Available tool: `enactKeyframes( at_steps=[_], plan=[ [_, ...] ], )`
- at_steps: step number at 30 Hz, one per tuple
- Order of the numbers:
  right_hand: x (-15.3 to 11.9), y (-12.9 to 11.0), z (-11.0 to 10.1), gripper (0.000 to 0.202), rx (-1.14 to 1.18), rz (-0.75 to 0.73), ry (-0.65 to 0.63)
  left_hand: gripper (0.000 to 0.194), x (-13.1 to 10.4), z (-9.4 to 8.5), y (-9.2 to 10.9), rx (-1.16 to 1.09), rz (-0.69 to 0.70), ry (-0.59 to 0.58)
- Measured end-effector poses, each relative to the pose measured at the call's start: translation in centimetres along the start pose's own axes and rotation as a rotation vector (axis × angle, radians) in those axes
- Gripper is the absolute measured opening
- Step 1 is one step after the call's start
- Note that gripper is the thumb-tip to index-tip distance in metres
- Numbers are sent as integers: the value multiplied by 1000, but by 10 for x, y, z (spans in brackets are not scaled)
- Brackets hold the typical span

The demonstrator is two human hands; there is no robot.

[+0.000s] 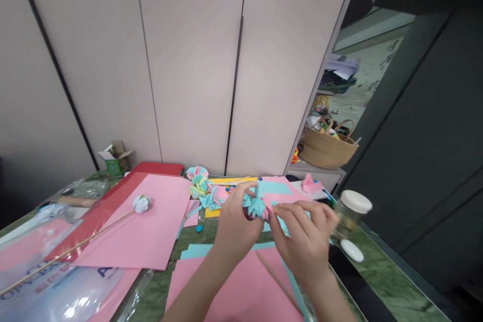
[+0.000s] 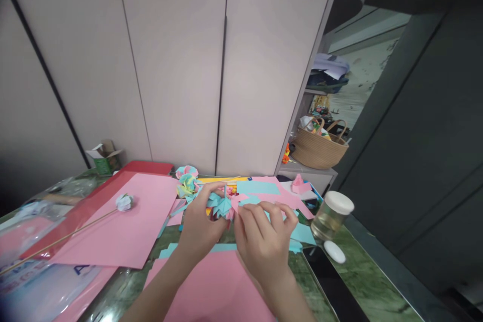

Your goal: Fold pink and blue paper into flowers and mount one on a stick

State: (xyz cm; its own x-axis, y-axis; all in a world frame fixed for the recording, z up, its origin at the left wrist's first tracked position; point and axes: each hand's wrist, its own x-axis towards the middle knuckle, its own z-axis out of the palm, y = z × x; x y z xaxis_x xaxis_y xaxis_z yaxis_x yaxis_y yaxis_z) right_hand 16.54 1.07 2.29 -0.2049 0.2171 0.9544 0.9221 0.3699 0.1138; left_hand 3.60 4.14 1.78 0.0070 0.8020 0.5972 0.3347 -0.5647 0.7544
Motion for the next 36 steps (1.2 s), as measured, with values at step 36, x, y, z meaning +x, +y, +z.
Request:
enactKeyframes(
  at_steps=[36],
  plan=[
    [-5,-4,6,37,251,125,-100,49,2,0,0,-281,-140,6]
  ],
)
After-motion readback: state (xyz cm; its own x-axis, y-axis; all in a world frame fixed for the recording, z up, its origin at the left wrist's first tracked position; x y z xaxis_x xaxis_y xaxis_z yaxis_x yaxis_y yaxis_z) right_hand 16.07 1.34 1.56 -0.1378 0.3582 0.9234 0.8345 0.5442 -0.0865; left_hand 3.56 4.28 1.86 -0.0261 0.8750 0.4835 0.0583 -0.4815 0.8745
